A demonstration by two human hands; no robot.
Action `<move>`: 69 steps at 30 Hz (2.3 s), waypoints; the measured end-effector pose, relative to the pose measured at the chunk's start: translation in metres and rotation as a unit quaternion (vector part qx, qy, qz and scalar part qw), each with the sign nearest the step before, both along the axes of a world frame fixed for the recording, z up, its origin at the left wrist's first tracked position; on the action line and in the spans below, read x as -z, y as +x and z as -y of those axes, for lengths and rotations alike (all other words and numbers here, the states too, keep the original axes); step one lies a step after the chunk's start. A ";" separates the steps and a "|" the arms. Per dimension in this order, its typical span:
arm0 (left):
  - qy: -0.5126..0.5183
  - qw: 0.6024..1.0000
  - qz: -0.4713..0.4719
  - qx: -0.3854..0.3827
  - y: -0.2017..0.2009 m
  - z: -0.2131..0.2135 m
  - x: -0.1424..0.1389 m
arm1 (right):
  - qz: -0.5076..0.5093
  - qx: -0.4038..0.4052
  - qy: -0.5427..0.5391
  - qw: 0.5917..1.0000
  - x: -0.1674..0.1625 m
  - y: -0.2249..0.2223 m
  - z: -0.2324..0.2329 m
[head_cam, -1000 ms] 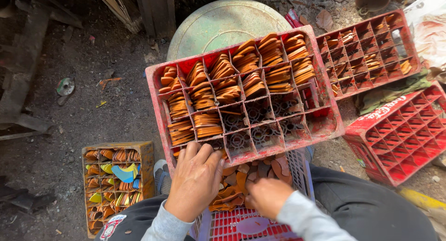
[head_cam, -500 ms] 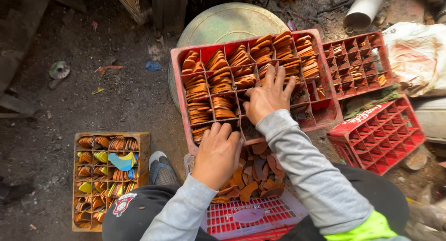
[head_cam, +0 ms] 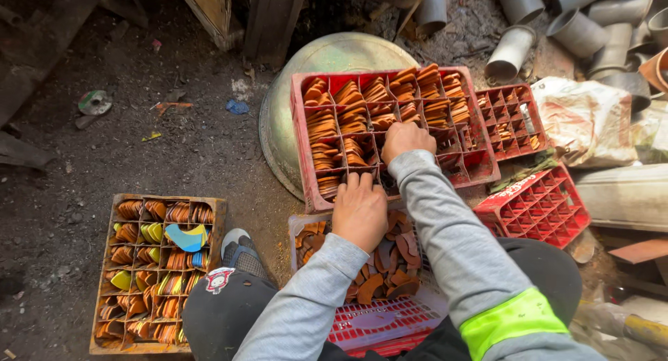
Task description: The person sits on the ground and sorts orange shoe sole parts from a white basket into a red crate with compartments. They handle the parts one by one, inspecting and placing them into the crate.
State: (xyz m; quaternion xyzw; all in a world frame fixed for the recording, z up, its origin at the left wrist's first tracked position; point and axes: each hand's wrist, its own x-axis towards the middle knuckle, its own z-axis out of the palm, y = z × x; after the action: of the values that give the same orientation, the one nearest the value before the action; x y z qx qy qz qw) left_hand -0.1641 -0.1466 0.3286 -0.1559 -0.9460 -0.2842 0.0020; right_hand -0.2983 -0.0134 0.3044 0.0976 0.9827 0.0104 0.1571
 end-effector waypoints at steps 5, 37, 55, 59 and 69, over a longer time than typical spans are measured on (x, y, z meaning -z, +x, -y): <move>-0.036 0.999 -0.003 0.011 0.009 -0.001 -0.004 | 0.068 -0.101 0.096 0.988 -0.020 -0.002 0.005; 0.008 0.998 -0.056 -0.007 0.016 0.002 0.009 | 0.058 -0.057 0.066 0.994 -0.024 -0.010 0.029; 0.015 0.996 -0.078 -0.043 0.019 -0.005 0.017 | 0.013 -0.129 0.072 0.989 -0.020 -0.006 0.021; 0.024 0.996 -0.077 -0.040 0.022 -0.005 0.015 | 0.024 -0.139 0.054 0.989 -0.018 -0.004 0.013; -0.009 0.999 -0.013 -0.039 0.019 -0.013 0.020 | 0.000 -0.162 0.061 0.985 -0.023 0.012 0.006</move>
State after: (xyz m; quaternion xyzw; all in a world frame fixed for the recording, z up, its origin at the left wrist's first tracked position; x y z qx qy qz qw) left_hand -0.1446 -0.1337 0.3087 -0.1231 -0.9538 -0.2730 0.0243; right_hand -0.2860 -0.0197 0.3275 -0.0531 0.9831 0.0955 0.1470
